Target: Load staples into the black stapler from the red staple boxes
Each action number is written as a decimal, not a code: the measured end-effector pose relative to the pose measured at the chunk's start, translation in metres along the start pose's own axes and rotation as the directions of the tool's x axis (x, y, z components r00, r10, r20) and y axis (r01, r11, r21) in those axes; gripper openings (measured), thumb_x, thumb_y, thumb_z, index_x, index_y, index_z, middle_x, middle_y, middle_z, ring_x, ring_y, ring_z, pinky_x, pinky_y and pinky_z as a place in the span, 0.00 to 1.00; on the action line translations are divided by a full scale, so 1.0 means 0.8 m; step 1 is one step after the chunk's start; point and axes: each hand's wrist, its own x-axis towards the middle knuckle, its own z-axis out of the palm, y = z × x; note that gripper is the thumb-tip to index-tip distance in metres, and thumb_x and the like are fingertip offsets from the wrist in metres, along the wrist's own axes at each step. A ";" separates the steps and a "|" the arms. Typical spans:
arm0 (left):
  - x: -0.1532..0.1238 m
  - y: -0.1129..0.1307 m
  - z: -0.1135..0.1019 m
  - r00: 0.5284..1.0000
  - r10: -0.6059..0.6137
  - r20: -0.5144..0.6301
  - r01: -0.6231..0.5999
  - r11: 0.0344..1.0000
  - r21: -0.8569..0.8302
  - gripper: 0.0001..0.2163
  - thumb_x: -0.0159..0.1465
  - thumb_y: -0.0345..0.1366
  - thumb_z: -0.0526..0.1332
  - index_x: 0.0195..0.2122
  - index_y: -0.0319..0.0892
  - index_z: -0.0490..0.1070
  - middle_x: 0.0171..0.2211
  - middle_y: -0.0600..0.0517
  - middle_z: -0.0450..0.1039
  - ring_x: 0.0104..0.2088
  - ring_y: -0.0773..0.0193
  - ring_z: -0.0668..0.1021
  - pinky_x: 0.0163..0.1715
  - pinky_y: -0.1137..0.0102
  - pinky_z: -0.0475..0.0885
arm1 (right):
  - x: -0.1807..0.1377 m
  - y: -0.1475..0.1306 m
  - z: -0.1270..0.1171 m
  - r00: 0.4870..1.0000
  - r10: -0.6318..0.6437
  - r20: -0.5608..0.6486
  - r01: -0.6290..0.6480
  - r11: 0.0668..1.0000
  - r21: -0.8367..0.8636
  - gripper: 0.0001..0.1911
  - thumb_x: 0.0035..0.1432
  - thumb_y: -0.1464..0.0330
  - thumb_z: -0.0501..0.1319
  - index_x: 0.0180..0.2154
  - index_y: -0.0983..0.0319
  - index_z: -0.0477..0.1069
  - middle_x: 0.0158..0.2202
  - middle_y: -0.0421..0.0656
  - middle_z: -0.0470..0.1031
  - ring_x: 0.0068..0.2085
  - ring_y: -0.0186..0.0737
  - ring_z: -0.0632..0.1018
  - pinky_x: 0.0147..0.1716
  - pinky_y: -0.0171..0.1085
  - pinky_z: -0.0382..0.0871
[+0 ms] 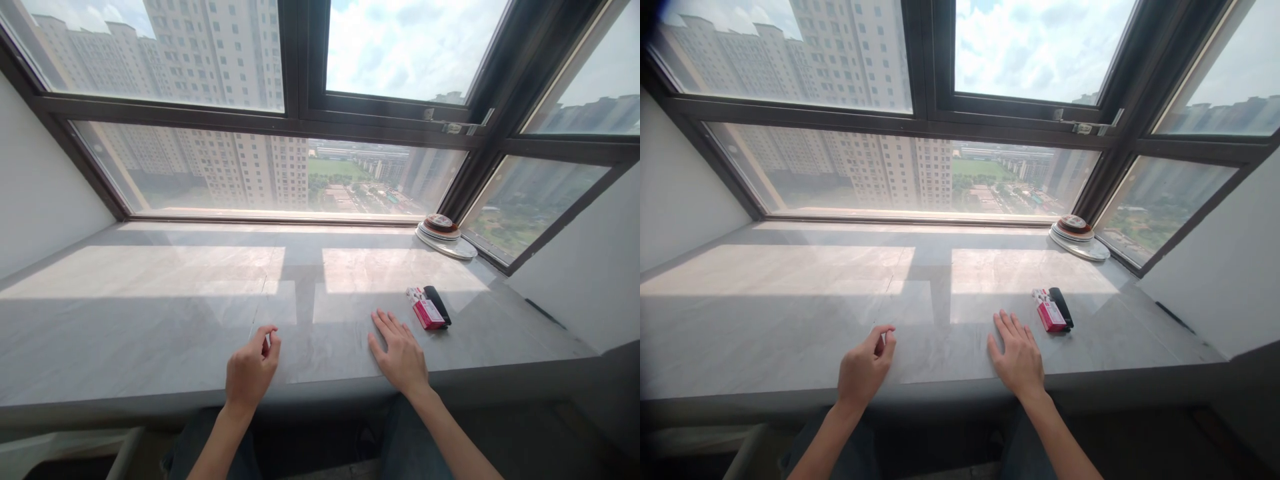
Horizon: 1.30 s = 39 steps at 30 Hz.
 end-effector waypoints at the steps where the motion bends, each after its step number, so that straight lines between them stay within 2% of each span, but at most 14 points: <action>1: 0.000 -0.001 0.000 1.000 -0.009 0.000 0.009 1.000 0.000 0.12 0.70 0.40 0.53 0.45 0.47 0.75 0.22 0.56 0.69 0.23 0.65 0.73 0.28 0.73 0.58 | 0.000 0.000 0.000 1.000 -0.002 0.000 0.002 1.000 -0.002 0.28 0.69 0.60 0.51 0.68 0.52 0.59 0.71 0.36 0.56 0.71 0.45 0.56 0.69 0.49 0.47; 6: -0.001 -0.002 0.003 0.999 -0.051 -0.019 0.051 0.999 0.002 0.11 0.71 0.40 0.53 0.46 0.48 0.74 0.22 0.56 0.69 0.23 0.64 0.73 0.29 0.72 0.57 | -0.002 0.002 0.004 1.000 -0.019 -0.007 0.019 1.000 -0.009 0.28 0.69 0.60 0.50 0.68 0.52 0.60 0.71 0.37 0.56 0.71 0.45 0.57 0.69 0.49 0.48; 30: -0.006 0.001 0.001 0.995 -0.051 -0.081 0.051 0.999 -0.002 0.11 0.70 0.38 0.54 0.44 0.46 0.75 0.23 0.55 0.70 0.23 0.64 0.73 0.28 0.72 0.55 | -0.010 0.003 0.002 0.999 -0.019 -0.048 0.019 1.000 0.002 0.27 0.69 0.60 0.50 0.66 0.53 0.63 0.69 0.38 0.59 0.70 0.44 0.58 0.68 0.48 0.49; 39: -0.003 0.001 0.002 0.999 -0.035 -0.038 0.036 0.999 0.036 0.10 0.70 0.38 0.54 0.44 0.46 0.75 0.22 0.56 0.69 0.24 0.64 0.73 0.28 0.72 0.55 | -0.009 0.001 0.002 0.998 -0.021 -0.062 0.022 1.000 0.006 0.27 0.68 0.61 0.51 0.66 0.53 0.63 0.69 0.39 0.59 0.70 0.45 0.58 0.69 0.49 0.49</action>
